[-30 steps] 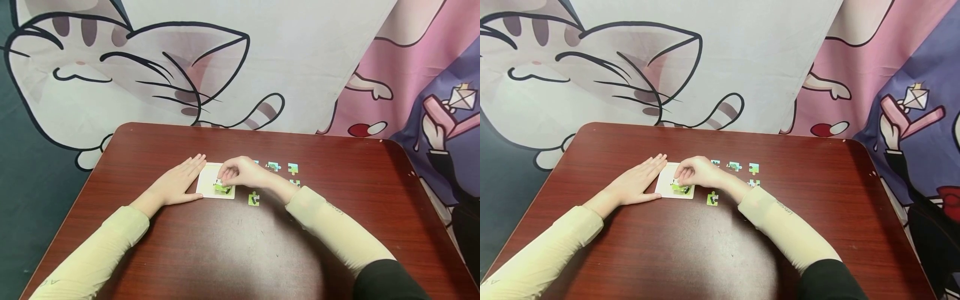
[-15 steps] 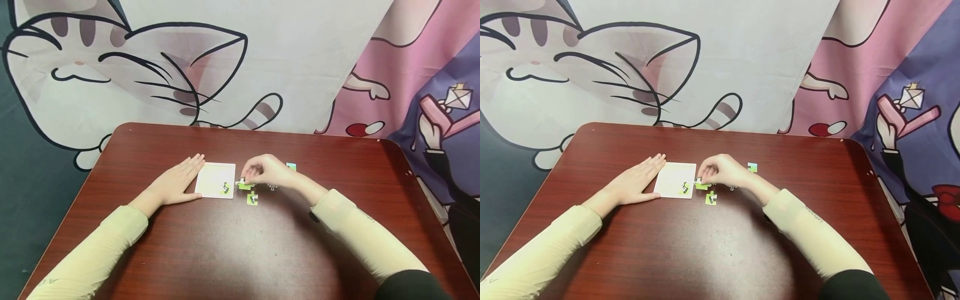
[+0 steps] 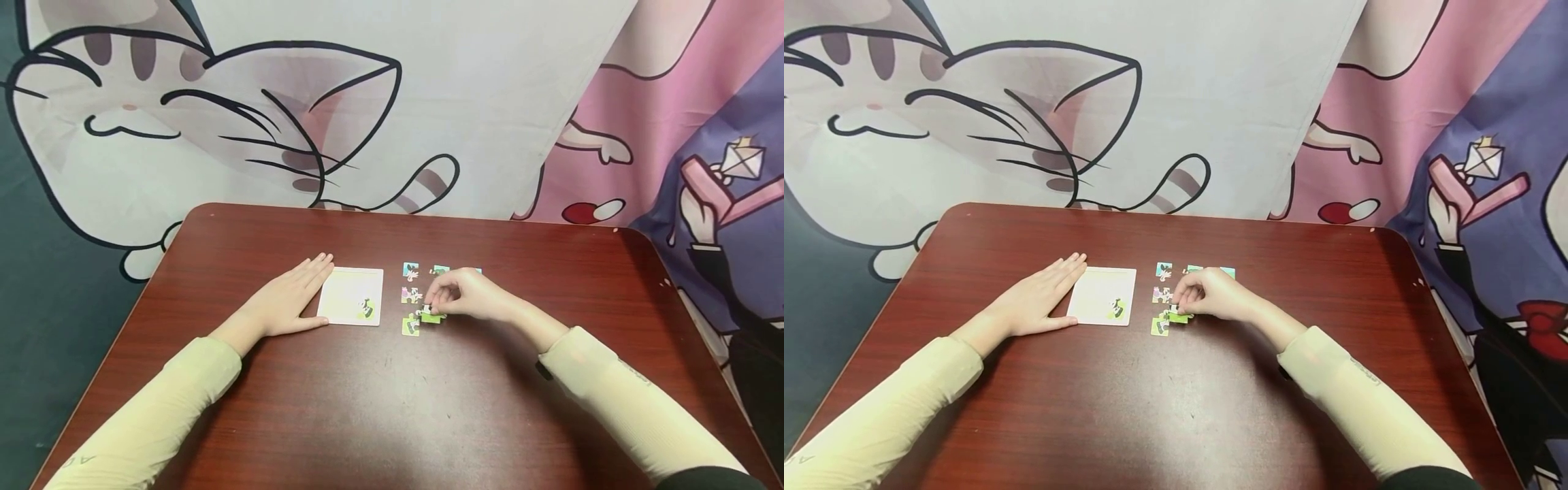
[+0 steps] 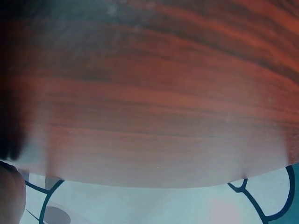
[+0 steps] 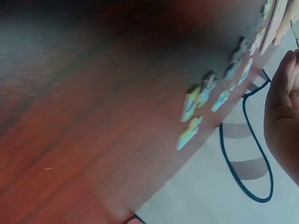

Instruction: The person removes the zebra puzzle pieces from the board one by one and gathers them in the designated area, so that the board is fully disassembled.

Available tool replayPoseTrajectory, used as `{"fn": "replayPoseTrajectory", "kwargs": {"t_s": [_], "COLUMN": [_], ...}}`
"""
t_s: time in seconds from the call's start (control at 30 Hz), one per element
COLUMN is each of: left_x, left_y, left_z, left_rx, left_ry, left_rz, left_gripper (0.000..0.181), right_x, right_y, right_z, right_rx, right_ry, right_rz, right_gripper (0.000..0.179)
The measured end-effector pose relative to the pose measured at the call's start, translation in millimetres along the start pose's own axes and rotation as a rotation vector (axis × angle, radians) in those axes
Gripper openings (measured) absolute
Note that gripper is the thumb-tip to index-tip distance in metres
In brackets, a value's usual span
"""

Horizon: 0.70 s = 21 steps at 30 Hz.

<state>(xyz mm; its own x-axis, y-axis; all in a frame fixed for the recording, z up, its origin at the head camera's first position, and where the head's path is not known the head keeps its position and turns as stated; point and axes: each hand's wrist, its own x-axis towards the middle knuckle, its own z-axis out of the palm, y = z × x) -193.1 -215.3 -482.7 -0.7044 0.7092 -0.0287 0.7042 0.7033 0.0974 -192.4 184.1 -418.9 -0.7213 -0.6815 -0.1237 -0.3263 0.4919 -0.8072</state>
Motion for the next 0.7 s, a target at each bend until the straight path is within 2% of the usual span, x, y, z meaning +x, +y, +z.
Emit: {"fn": "replayPoseTrajectory", "kwargs": {"t_s": [0.3, 0.7], "left_x": [-0.4, -0.8], "left_y": [0.8, 0.6], "left_z": [-1.2, -0.6], "left_rx": [-0.009, -0.007], "left_ry": [0.009, 0.014], "left_rz": [0.006, 0.007], "left_gripper": [0.104, 0.104], "right_x": [-13.0, -22.8], "right_y": [16.8, 25.6], "right_z": [4.2, 12.2], "right_rx": [-0.02, -0.052], "right_ry": [0.0, 0.02], "right_rz": [0.015, 0.036], "right_gripper": [0.011, 0.01]}}
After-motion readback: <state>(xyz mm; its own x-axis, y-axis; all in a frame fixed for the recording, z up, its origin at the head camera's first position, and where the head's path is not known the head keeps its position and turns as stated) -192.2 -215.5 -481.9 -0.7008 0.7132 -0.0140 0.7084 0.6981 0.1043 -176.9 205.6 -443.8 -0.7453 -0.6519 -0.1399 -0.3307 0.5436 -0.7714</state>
